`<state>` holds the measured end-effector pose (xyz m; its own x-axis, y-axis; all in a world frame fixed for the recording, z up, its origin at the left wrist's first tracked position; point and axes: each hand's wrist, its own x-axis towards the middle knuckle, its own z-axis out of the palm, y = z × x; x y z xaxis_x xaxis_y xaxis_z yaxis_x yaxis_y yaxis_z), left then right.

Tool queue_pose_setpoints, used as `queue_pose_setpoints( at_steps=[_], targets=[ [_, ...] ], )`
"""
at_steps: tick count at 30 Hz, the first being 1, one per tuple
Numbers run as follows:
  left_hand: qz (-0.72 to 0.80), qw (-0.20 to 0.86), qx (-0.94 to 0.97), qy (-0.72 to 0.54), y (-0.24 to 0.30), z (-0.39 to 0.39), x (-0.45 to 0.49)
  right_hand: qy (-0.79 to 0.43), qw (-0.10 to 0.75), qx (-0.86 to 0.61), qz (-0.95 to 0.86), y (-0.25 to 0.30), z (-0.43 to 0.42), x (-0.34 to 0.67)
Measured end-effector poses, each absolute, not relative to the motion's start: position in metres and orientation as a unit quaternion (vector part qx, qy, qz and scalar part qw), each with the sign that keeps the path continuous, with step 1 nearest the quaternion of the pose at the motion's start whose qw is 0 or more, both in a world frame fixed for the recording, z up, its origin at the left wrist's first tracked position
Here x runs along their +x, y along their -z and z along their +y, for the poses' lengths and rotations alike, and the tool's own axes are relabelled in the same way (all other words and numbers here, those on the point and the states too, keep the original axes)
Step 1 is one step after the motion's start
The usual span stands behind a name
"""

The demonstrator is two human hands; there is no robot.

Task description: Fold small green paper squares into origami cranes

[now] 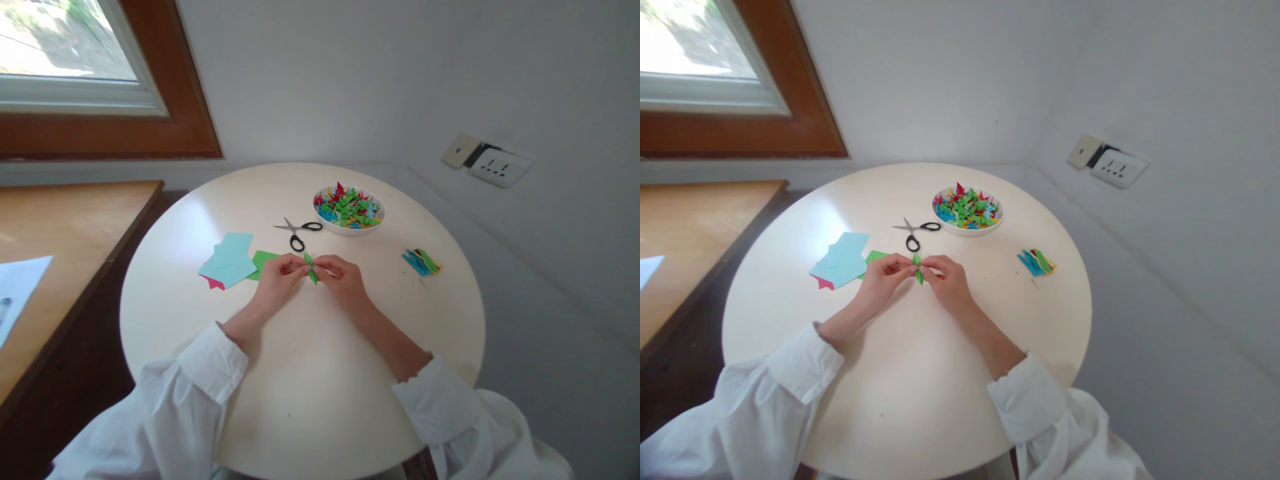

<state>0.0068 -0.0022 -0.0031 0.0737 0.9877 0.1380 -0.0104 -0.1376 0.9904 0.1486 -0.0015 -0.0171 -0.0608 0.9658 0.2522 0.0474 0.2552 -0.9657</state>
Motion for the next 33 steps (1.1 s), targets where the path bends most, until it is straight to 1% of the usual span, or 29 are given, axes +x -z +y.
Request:
queue_pose_setpoints(
  at_steps=[3, 13, 20, 25, 33],
  targets=[
    [0.453, 0.477, 0.553, -0.512, 0.0054, -0.0016, 0.0069, -0.459, 0.53, -0.427, -0.571, 0.0174, -0.0008, 0.148],
    [0.479, 0.47, 0.551, -0.496, 0.0055, -0.0027, 0.0072, -0.482, 0.554, -0.435, -0.521, 0.0184, 0.0018, 0.143],
    [0.476, 0.47, 0.563, -0.485, 0.0075, -0.0019, 0.0073, -0.504, 0.529, -0.443, -0.519, 0.0187, 0.0029, 0.1455],
    [0.481, 0.472, 0.563, -0.478, 0.0081, -0.0025, 0.0078, -0.511, 0.526, -0.436, -0.522, 0.0174, 0.0023, 0.1466],
    [0.486, 0.475, 0.553, -0.482, 0.0097, -0.0027, 0.0083, -0.513, 0.552, -0.449, -0.481, 0.0205, 0.0036, 0.144]
  ],
)
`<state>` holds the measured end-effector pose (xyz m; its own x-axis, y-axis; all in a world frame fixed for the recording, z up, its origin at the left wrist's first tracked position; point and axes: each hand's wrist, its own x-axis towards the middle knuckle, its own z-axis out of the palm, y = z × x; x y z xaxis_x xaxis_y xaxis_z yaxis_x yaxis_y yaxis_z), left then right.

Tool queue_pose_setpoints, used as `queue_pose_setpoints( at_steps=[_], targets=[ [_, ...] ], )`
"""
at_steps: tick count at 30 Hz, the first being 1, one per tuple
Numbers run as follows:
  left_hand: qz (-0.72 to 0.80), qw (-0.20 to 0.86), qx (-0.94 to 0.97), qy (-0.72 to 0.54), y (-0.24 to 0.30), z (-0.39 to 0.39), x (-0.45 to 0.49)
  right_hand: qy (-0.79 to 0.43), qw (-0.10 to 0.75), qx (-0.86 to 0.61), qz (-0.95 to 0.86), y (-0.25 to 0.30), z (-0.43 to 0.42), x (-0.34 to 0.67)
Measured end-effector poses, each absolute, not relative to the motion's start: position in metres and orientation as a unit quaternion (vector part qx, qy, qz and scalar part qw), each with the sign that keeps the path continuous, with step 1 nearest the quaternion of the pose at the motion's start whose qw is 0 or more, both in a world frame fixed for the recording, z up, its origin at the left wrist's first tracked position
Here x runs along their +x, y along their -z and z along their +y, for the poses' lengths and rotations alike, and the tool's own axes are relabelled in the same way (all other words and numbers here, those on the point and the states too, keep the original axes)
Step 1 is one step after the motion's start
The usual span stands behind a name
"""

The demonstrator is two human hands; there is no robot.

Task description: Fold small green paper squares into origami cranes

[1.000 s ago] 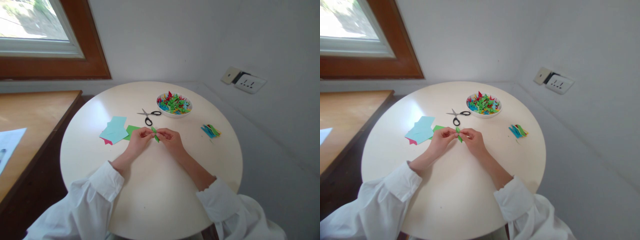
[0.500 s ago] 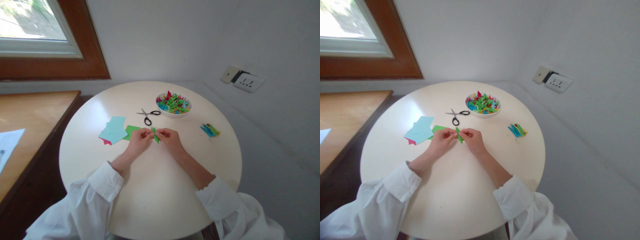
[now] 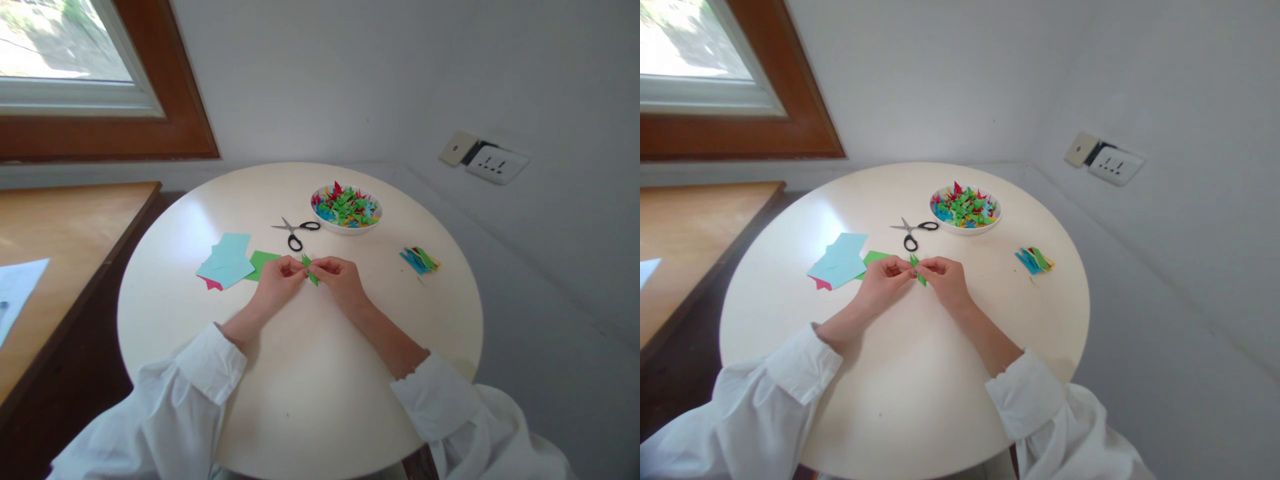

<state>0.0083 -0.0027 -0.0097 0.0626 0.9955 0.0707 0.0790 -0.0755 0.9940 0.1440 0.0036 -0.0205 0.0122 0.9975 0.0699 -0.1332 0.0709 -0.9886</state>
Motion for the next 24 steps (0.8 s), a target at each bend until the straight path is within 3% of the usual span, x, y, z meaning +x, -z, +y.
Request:
queue_pose_setpoints(
  at_steps=[24],
  targets=[
    [0.463, 0.527, 0.51, -0.498, 0.0094, -0.0018, 0.0099, -0.508, 0.54, -0.442, -0.505, 0.0131, -0.0007, 0.1437]
  ],
)
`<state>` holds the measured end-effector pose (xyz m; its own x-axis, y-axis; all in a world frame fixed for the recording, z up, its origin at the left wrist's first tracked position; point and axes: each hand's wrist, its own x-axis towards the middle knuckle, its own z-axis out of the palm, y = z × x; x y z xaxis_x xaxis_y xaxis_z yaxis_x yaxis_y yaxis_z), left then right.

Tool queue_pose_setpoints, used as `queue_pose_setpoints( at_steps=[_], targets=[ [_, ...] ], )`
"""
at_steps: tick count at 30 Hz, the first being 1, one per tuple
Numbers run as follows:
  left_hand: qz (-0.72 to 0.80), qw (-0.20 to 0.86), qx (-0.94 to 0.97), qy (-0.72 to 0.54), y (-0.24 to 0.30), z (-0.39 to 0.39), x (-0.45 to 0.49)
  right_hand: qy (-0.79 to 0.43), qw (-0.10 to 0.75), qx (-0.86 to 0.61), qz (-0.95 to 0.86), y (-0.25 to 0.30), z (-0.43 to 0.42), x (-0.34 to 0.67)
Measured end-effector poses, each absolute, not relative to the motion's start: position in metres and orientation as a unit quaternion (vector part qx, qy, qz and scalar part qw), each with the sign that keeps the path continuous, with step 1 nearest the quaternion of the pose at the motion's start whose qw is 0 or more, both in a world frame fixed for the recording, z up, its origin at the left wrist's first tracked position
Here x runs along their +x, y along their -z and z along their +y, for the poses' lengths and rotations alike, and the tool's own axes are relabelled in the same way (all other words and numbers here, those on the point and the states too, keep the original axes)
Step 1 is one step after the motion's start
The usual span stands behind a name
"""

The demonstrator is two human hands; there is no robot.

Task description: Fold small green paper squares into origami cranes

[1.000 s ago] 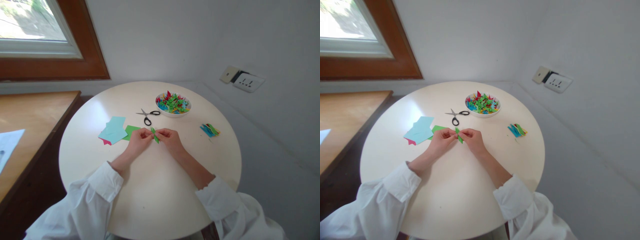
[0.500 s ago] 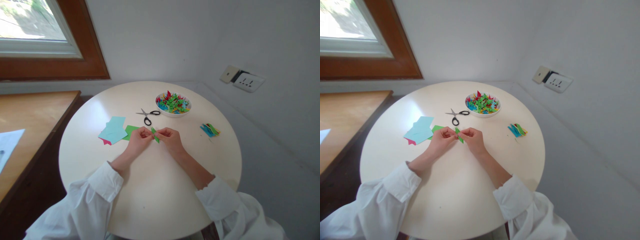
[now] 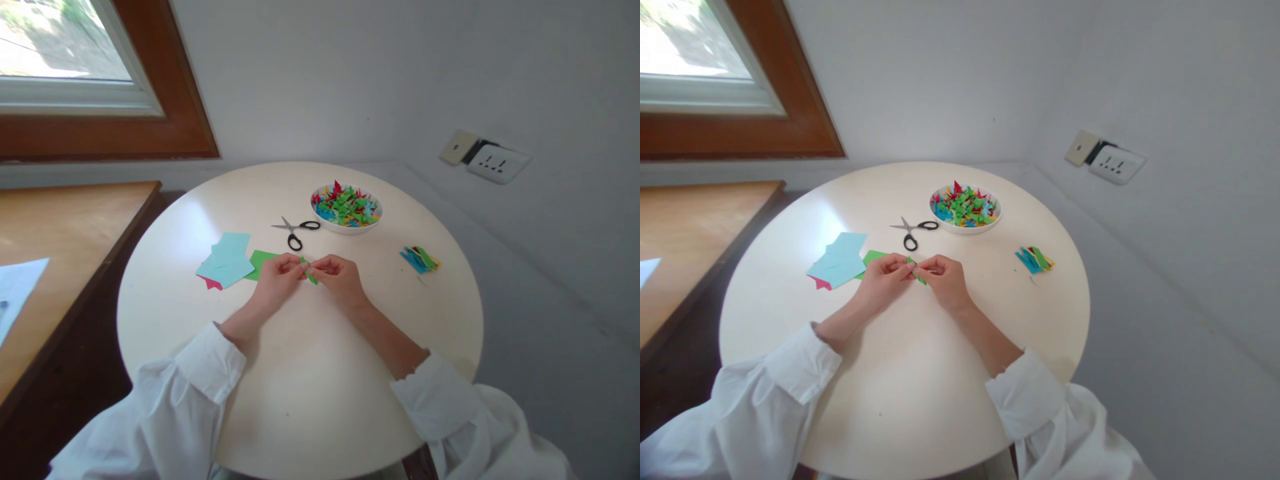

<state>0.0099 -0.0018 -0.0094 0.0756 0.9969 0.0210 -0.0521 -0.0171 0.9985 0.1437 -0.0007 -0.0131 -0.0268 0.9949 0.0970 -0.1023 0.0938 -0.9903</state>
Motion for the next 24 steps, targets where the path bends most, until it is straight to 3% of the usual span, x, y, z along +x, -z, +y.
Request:
queue_pose_setpoints(
  at_steps=[24],
  targets=[
    [0.457, 0.51, 0.506, -0.525, 0.0047, -0.0027, 0.0083, -0.454, 0.505, -0.466, -0.567, 0.0162, 0.0004, 0.1474]
  ],
)
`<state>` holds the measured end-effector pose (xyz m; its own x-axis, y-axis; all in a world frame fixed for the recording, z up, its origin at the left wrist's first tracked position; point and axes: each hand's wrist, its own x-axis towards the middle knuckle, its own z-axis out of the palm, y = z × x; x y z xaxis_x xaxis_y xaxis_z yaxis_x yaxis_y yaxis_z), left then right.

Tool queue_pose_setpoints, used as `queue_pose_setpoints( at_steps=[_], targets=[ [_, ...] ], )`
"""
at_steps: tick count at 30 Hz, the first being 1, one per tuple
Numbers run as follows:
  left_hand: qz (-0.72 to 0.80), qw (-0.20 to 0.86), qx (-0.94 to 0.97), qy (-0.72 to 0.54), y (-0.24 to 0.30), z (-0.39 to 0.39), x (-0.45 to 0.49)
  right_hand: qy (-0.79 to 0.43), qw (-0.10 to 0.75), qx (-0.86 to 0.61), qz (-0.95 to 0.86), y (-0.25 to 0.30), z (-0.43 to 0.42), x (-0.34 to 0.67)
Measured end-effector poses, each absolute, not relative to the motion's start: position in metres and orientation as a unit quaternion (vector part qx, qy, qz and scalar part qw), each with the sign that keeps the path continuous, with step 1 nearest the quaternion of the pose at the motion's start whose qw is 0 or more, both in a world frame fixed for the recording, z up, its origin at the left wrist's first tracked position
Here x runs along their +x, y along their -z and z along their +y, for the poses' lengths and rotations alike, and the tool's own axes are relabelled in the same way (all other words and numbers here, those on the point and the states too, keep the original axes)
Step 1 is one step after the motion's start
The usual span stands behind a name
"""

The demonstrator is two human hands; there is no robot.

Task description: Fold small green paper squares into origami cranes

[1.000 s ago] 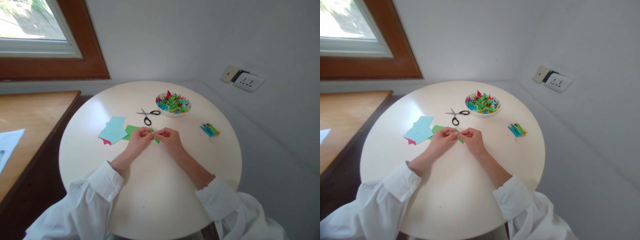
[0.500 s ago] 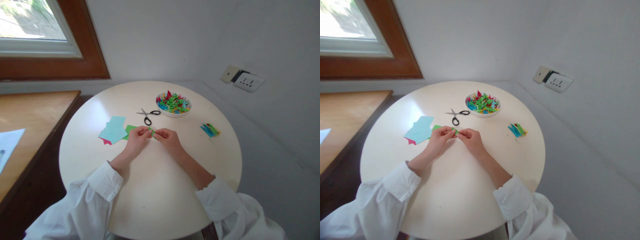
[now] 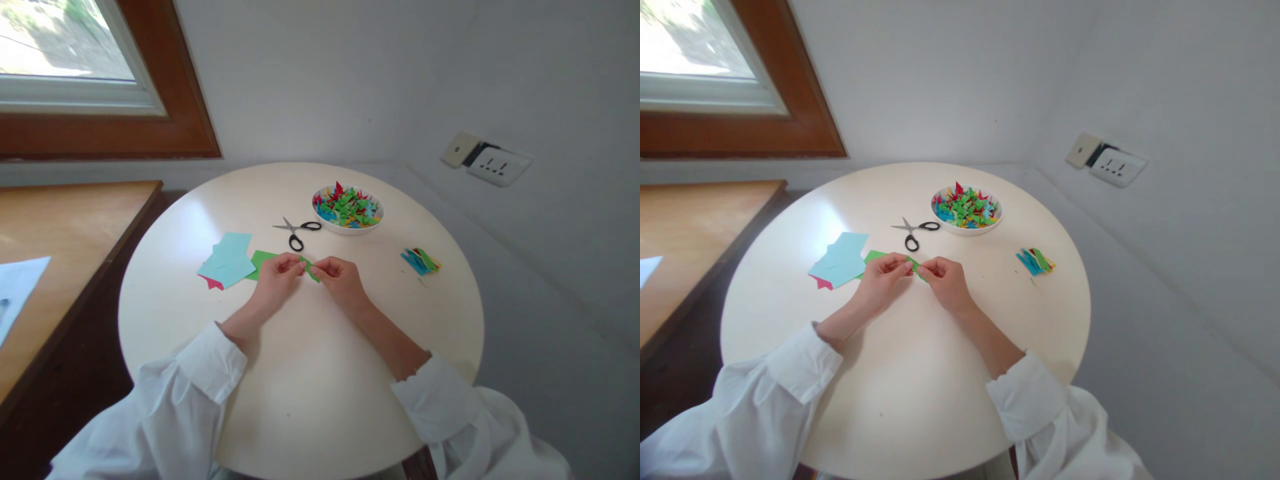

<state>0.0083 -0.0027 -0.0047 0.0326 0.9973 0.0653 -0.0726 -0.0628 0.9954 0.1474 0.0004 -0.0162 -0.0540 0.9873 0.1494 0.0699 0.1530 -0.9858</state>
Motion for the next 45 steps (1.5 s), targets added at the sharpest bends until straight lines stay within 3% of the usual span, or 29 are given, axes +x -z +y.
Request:
queue_pose_setpoints(
  at_steps=[14, 45],
  targets=[
    [0.388, 0.629, 0.406, -0.538, 0.0008, -0.0041, 0.0091, -0.494, 0.499, -0.46, -0.544, 0.0145, -0.0001, 0.1499],
    [0.384, 0.627, 0.414, -0.537, 0.0024, -0.005, 0.0109, -0.406, 0.52, -0.467, -0.588, 0.0137, -0.0053, 0.1452]
  ],
)
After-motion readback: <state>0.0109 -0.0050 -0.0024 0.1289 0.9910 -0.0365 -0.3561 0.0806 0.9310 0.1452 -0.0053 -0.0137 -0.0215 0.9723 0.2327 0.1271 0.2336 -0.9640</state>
